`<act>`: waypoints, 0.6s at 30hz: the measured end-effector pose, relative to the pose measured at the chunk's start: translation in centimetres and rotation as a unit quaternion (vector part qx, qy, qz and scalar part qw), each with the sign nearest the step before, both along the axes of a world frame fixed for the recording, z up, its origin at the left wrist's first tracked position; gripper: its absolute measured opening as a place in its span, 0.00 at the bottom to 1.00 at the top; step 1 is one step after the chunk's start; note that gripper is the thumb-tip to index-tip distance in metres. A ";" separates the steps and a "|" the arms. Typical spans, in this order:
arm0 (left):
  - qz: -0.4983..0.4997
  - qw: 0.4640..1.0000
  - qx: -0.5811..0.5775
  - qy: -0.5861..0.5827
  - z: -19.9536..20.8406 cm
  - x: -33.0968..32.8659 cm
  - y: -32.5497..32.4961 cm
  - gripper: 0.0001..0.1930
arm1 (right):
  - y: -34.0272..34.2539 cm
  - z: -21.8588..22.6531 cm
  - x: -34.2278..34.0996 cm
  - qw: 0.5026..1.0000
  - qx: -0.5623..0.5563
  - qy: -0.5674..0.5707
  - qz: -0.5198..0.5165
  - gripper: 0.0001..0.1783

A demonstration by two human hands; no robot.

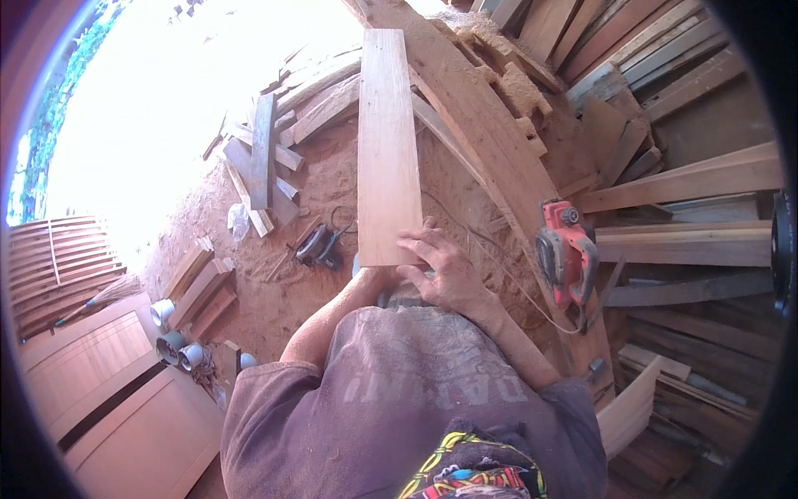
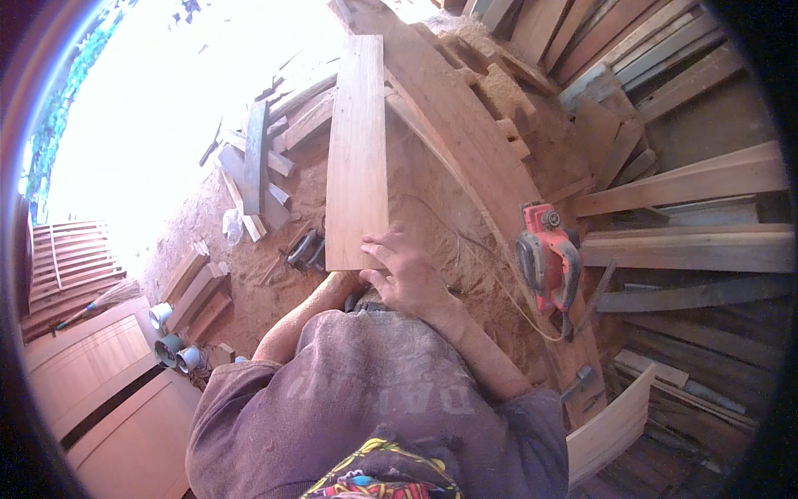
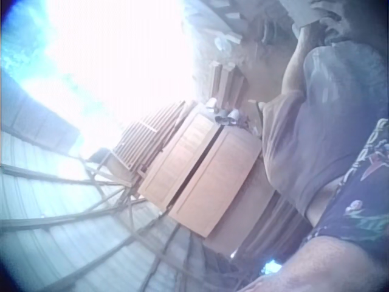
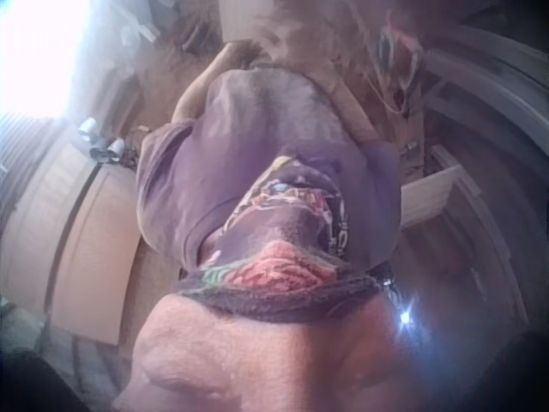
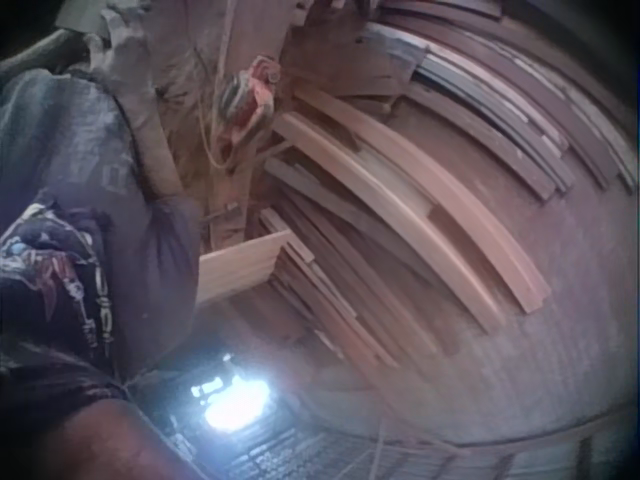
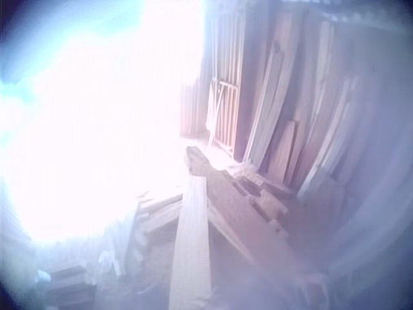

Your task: The person uses a circular saw to cut wooden planks and a hand planer to smooth the cut edges. They handle the planks, position them for cutting, and move the cut pieces aside.

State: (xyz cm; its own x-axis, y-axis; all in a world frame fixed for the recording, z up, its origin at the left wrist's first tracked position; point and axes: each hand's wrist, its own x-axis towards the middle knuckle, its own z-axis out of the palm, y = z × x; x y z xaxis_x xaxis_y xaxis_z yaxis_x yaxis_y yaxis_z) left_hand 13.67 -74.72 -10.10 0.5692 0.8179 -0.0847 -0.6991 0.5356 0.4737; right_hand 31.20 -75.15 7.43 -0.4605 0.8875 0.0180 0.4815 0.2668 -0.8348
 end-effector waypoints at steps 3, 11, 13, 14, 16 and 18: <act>-0.010 0.997 -0.064 -0.046 1.1 0.5 -0.2 0.32 | -0.4 -0.4 0.5 0.996 -0.076 0.023 -0.049 0.28; -0.045 0.975 -0.216 -0.026 4.1 3.3 1.7 0.33 | -0.4 -0.8 2.6 0.988 -0.132 -0.026 -0.074 0.31; -0.045 0.971 -0.234 0.007 4.9 3.6 2.1 0.33 | -0.2 -0.7 2.9 0.983 -0.166 -0.032 -0.071 0.32; -0.042 0.969 -0.242 0.029 5.1 3.6 2.3 0.33 | -0.2 -0.7 3.0 0.982 -0.174 -0.035 -0.068 0.33; -0.025 0.960 -0.260 0.098 5.7 3.7 2.5 0.34 | -0.2 -0.6 3.1 0.975 -0.208 0.010 -0.072 0.35; -0.003 0.941 -0.269 0.204 6.3 4.0 2.7 0.34 | -0.2 -0.5 3.0 0.957 -0.257 0.102 -0.090 0.38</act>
